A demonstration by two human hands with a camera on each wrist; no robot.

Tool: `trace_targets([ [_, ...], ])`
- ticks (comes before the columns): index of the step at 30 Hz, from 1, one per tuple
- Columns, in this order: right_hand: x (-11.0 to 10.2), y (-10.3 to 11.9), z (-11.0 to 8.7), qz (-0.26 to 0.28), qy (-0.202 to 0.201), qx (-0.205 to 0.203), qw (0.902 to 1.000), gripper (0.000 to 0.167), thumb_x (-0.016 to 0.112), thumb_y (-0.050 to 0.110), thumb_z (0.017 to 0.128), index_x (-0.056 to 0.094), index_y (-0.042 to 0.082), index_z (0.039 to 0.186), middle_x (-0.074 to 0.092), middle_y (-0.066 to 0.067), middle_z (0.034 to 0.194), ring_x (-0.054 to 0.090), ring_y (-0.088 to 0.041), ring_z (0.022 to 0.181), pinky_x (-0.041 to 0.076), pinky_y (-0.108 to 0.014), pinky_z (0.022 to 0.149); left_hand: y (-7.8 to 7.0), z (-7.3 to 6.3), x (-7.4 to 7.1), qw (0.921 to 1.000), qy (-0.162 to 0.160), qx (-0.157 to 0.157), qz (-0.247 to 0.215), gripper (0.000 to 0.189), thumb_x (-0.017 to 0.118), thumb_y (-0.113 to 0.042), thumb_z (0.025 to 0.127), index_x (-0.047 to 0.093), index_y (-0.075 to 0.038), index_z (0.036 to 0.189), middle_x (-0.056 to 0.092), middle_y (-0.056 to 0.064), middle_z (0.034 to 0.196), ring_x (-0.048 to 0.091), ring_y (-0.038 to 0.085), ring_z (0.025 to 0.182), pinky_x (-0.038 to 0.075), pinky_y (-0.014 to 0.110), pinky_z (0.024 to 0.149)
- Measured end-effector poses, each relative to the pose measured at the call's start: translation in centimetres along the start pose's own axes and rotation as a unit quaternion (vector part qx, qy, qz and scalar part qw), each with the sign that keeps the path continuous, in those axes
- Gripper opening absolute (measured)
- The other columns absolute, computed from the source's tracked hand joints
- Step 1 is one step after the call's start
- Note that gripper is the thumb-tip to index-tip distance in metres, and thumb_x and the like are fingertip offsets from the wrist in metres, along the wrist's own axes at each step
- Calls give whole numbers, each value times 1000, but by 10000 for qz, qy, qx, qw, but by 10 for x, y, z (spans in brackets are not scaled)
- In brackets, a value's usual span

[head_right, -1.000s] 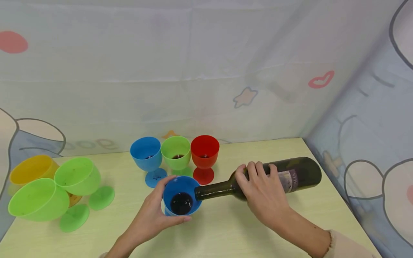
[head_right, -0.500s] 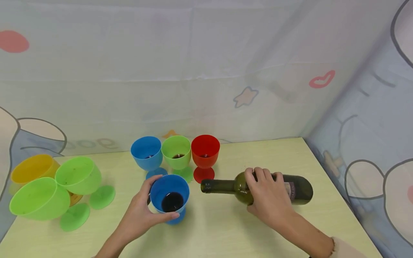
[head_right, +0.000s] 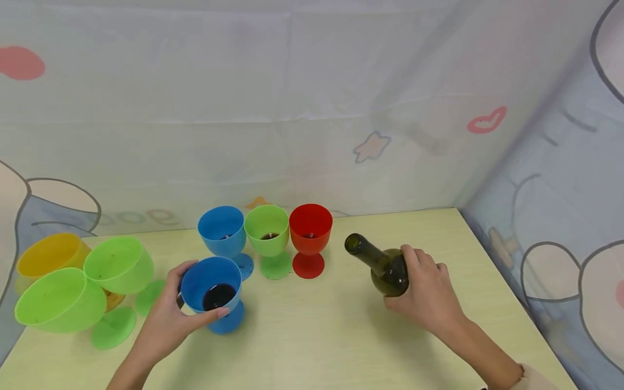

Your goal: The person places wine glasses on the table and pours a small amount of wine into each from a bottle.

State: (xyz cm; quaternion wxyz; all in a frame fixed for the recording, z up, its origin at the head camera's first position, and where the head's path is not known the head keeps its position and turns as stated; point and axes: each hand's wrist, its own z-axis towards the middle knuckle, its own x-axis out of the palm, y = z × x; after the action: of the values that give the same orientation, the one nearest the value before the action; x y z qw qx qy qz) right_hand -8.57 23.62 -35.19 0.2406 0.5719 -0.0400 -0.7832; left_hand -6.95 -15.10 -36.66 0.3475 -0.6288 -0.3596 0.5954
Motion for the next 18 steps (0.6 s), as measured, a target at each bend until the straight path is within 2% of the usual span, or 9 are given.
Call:
trace_targets([
  [3,0,-7,1,437,2,249,9987,80,84,15,54,40,-9,116,55,-25,98,57,-39,82,44,-54,68,4,2,-9,9999,-101,-127,-49,97,79,-35,70,17,-7,140,31,20,138,33,41,122,36,57,94],
  [7,1,-15,2,892,-43,572,9944,80,84,14,59,36,-10,119,54,-27,101,57,-43,85,47,-55,67,9,4,-20,9993,-263,-273,-44,99,77,-35,72,13,-7,142,27,21,140,30,43,123,34,58,94],
  [12,1,-20,3,1061,-166,915,9900,82,84,18,61,34,-9,121,55,-27,100,56,-43,87,45,-54,68,14,8,-31,9982,-494,-346,-19,101,76,-34,73,9,-6,143,24,23,141,28,43,123,36,59,92],
  [18,2,-24,3,1117,-190,1185,9865,84,83,21,63,33,-10,123,54,-29,101,55,-45,88,44,-54,67,21,14,-38,9953,-888,-282,252,101,75,-34,75,9,-2,144,22,25,142,26,44,125,32,61,94],
])
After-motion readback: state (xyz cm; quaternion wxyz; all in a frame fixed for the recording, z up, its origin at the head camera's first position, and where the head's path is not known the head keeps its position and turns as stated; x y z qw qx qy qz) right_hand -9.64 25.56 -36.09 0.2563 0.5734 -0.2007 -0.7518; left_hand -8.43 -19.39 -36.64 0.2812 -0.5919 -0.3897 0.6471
